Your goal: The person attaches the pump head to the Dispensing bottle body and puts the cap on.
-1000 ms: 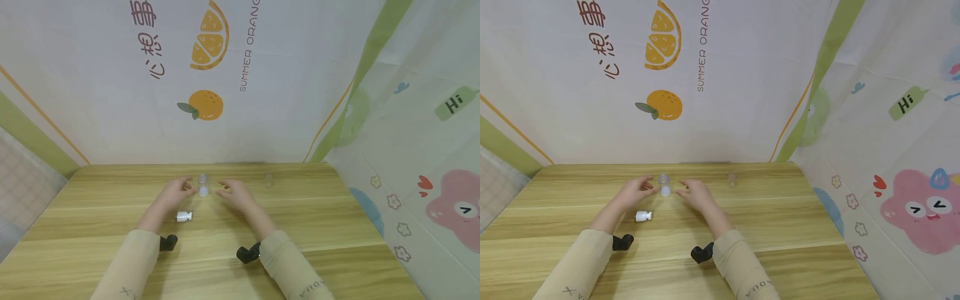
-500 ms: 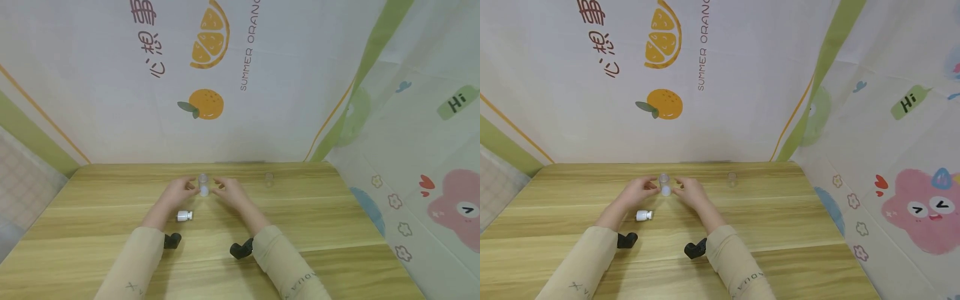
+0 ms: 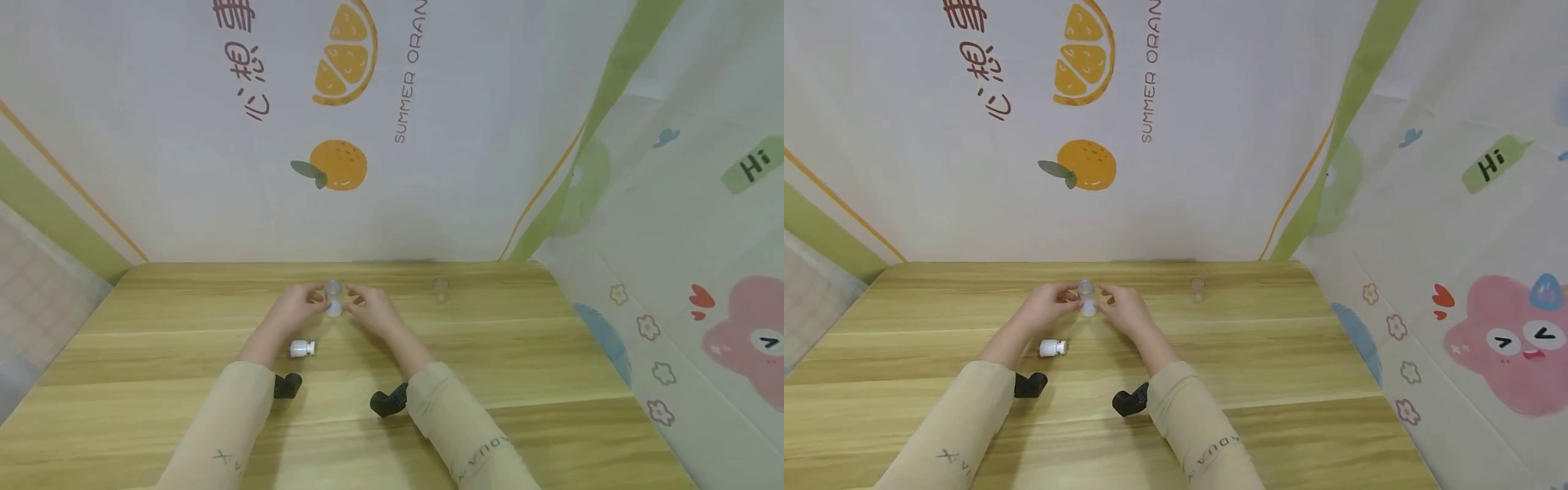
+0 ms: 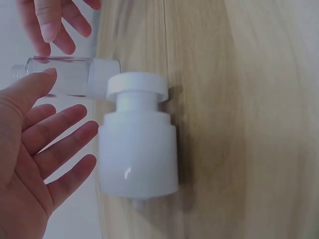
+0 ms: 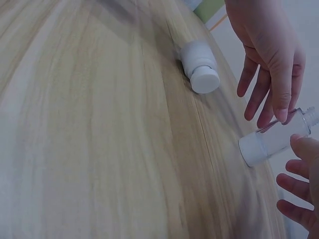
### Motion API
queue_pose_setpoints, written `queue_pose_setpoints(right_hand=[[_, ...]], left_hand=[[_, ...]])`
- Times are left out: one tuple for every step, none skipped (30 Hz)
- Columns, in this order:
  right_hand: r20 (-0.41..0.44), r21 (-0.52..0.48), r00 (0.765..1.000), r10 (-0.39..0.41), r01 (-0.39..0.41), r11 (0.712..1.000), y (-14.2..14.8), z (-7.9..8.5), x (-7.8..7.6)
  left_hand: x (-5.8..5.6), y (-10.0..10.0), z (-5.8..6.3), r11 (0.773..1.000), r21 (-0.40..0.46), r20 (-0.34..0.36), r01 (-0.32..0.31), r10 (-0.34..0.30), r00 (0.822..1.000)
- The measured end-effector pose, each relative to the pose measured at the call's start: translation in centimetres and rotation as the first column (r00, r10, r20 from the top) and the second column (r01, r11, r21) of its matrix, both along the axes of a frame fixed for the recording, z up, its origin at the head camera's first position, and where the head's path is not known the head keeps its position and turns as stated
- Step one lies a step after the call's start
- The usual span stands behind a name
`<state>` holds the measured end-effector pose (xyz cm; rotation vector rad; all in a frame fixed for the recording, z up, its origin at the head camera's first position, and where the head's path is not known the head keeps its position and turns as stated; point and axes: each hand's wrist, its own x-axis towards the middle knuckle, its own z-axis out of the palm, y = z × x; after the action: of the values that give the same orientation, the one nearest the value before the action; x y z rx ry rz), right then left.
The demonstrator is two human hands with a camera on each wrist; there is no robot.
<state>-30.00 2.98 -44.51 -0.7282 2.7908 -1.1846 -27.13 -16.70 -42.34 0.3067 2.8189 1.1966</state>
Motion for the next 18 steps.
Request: queue_pose_setpoints(right_hand=[[0.004, -0.002, 1.000, -0.001, 0.001, 1.000, 0.0, -0.1, -0.1], [0.007, -0.001, 1.000, -0.001, 0.001, 1.000, -0.1, -0.1, -0.1], [0.012, -0.001, 1.000, -0.001, 0.001, 1.000, -0.2, -0.2, -0.2], [0.018, -0.004, 1.000, 0.000, 0.000, 1.000, -0.2, -0.2, -0.2], [0.023, -0.004, 1.000, 0.001, -0.001, 1.000, -0.3, -0.2, -0.2], [0.028, -0.003, 1.000, 0.001, -0.001, 1.000, -0.4, -0.3, -0.2], [0.033, -0.006, 0.999, 0.002, -0.002, 1.000, -0.6, -0.3, -0.2], [0.035, -0.005, 0.999, 0.002, -0.002, 1.000, -0.7, -0.3, -0.2], [0.037, -0.008, 0.999, 0.001, -0.001, 1.000, -0.8, -0.3, -0.2], [0.036, -0.011, 0.999, -0.001, 0.002, 1.000, -0.9, -0.4, -0.2], [0.036, -0.014, 0.999, -0.004, 0.005, 1.000, -1.0, -0.4, -0.1], [0.036, -0.017, 0.999, -0.008, 0.009, 1.000, -1.0, -0.4, -0.1], [0.034, -0.023, 0.999, -0.011, 0.012, 1.000, -1.1, -0.5, -0.1], [0.032, -0.028, 0.999, -0.015, 0.016, 0.999, -1.1, -0.5, 0.0], [0.030, -0.034, 0.999, -0.017, 0.018, 0.999, -1.2, -0.5, 0.0], [0.029, -0.038, 0.999, -0.020, 0.021, 0.999, -1.2, -0.5, 0.1], [0.028, -0.043, 0.999, -0.024, 0.025, 0.999, -1.2, -0.6, 0.1], [0.025, -0.046, 0.999, -0.027, 0.028, 0.999, -1.3, -0.6, 0.1]], left_hand=[[0.0, 0.1, 0.0, 1.000, 0.006, 0.004, -0.002, 0.002, 1.000], [0.0, 0.1, 0.0, 1.000, 0.010, 0.007, -0.003, 0.003, 1.000], [-0.1, 0.2, 0.0, 1.000, 0.016, 0.010, -0.004, 0.004, 1.000], [-0.1, 0.2, 0.0, 1.000, 0.021, 0.011, -0.006, 0.006, 1.000], [-0.2, 0.3, 0.0, 1.000, 0.024, 0.009, -0.008, 0.008, 1.000], [-0.3, 0.3, -0.1, 1.000, 0.025, 0.006, -0.009, 0.009, 1.000], [-0.3, 0.3, -0.1, 1.000, 0.022, -0.001, -0.008, 0.008, 1.000], [-0.3, 0.3, -0.1, 1.000, 0.020, -0.004, -0.013, 0.013, 1.000], [-0.4, 0.3, -0.1, 1.000, 0.021, -0.008, -0.018, 0.019, 1.000], [-0.4, 0.3, -0.1, 1.000, 0.018, -0.017, -0.019, 0.020, 1.000], [-0.4, 0.3, -0.1, 1.000, 0.015, -0.025, -0.019, 0.019, 0.999], [-0.4, 0.2, -0.2, 1.000, 0.011, -0.034, -0.018, 0.018, 0.999], [-0.4, 0.2, -0.2, 1.000, 0.007, -0.043, -0.017, 0.017, 0.999], [-0.4, 0.2, -0.3, 1.000, 0.007, -0.048, -0.018, 0.018, 0.999], [-0.5, 0.2, -0.3, 1.000, 0.005, -0.058, -0.015, 0.015, 0.998], [-0.5, 0.2, -0.4, 1.000, 0.003, -0.066, -0.010, 0.010, 0.998], [-0.5, 0.2, -0.4, 1.000, 0.005, -0.068, -0.011, 0.011, 0.998], [-0.5, 0.2, -0.5, 1.000, 0.008, -0.073, -0.012, 0.013, 0.997]])
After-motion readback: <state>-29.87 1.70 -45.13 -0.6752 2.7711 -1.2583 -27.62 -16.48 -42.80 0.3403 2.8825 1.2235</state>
